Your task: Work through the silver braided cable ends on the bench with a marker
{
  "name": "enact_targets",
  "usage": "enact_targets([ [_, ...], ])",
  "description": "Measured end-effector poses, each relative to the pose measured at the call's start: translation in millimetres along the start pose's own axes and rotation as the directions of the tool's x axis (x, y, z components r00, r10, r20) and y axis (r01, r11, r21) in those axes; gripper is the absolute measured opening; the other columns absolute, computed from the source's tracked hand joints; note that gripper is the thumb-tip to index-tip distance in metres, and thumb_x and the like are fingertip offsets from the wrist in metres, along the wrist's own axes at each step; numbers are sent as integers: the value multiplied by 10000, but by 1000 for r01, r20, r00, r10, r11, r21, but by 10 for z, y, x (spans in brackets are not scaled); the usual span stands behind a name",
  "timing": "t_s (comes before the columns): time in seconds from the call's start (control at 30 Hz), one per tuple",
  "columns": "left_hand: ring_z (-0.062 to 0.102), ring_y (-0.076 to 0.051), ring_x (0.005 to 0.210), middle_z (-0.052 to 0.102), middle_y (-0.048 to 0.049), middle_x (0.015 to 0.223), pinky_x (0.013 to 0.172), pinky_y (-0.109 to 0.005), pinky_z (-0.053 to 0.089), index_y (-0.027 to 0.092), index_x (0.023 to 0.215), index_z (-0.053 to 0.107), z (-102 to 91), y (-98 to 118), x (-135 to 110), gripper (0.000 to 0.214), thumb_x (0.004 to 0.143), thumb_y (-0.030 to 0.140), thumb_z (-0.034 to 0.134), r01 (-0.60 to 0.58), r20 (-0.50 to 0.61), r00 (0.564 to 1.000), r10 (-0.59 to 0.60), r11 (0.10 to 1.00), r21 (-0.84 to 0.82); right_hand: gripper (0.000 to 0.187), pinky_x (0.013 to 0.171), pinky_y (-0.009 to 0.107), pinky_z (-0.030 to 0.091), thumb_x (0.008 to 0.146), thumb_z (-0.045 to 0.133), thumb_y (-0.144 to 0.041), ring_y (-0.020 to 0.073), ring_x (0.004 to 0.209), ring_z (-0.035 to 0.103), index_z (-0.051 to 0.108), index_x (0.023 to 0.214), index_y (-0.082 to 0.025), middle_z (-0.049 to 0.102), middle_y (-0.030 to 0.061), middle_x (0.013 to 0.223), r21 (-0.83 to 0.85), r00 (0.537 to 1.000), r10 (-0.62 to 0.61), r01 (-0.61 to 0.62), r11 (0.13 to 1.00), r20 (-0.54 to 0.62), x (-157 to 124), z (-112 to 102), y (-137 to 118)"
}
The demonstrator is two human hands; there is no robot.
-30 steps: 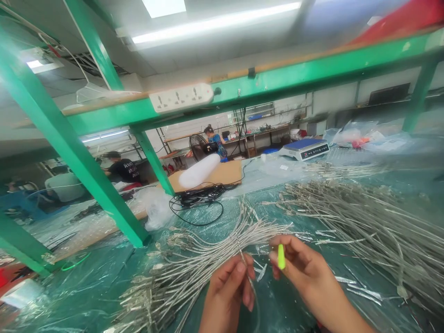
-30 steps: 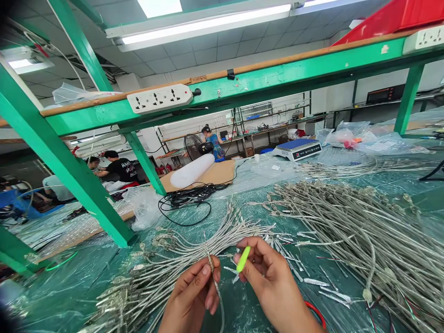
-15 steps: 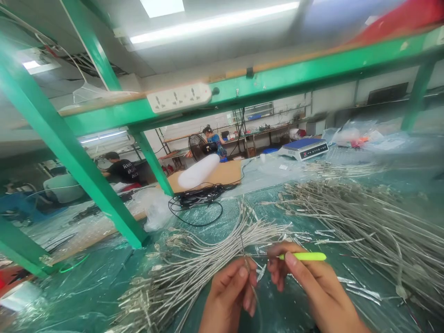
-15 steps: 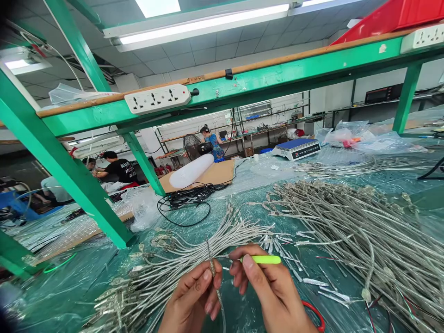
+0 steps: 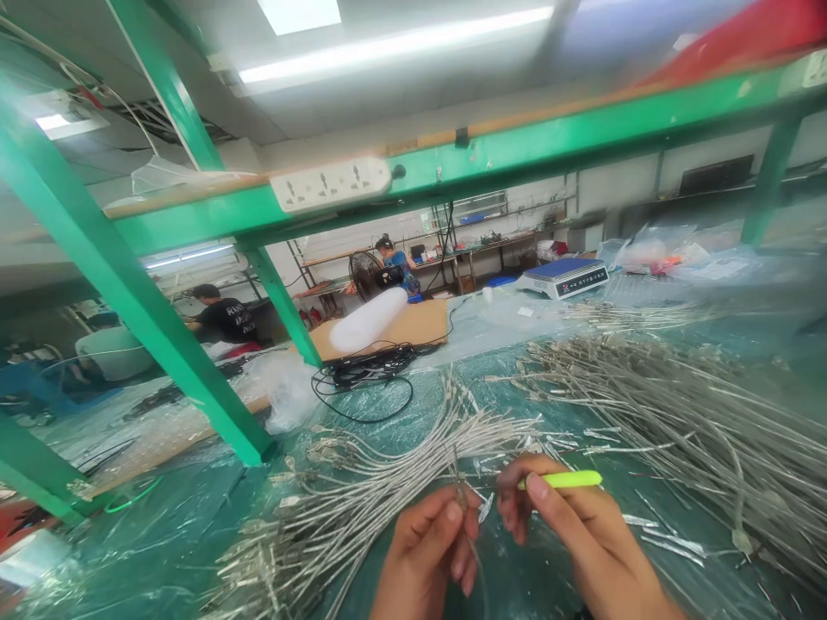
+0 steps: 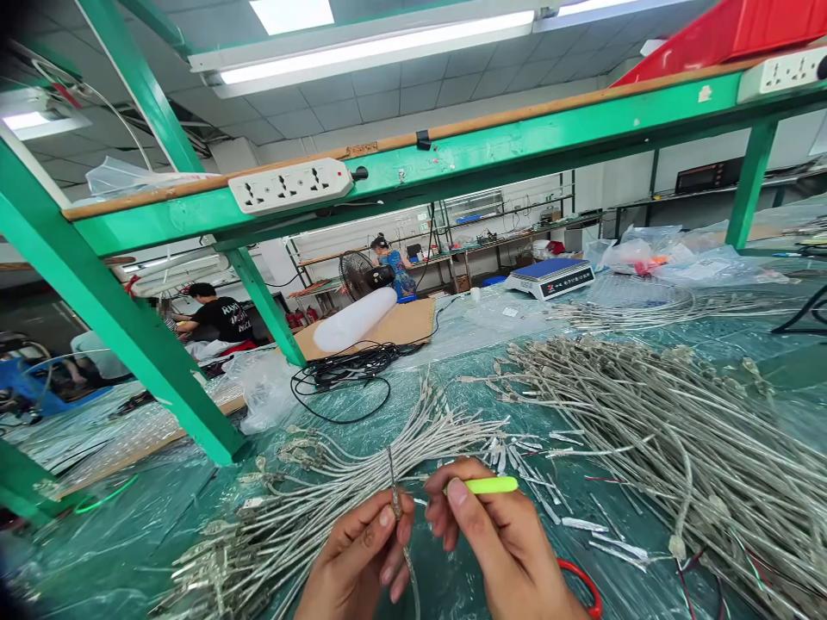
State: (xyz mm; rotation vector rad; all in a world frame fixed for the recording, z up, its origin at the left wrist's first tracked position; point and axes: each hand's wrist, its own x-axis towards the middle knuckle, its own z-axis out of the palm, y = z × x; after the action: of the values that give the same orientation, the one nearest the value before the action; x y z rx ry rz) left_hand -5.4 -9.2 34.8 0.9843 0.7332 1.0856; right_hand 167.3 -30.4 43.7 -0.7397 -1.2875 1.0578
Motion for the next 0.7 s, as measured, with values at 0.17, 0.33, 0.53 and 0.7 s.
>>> enact_targets([
  [0.17,335,-43,411,521,1,646,382,-191,341,155,809,717,27,13,-8,189,778,340,688,23,21,1000,-22,998,-56,309,628,250,518,963,420,-382,175,693,613,655,855,-213,650,43,795,-26,1000,11,-11,1000,13,12,8,-17],
  [0.33,304,-32,394,504,9,631,362,-180,341,152,792,708,47,21,-6,202,772,352,693,41,34,999,-38,994,-98,371,633,261,526,957,404,-423,192,711,621,643,771,-208,650,57,792,-63,999,31,-29,998,29,16,10,-47],
  [0.53,314,-23,392,516,9,650,356,-171,346,142,792,699,22,11,-1,203,803,341,662,47,72,997,-38,991,-126,269,636,239,521,960,436,-365,169,688,611,668,920,-234,649,33,772,-41,1000,7,-6,999,15,7,13,-36],
  [0.7,321,-21,381,530,10,652,337,-164,338,137,806,699,9,5,7,188,818,318,648,43,105,994,-24,982,-186,229,652,220,531,954,466,-334,170,737,622,681,985,-263,627,22,742,-43,1000,19,-19,999,10,-21,36,-28],
])
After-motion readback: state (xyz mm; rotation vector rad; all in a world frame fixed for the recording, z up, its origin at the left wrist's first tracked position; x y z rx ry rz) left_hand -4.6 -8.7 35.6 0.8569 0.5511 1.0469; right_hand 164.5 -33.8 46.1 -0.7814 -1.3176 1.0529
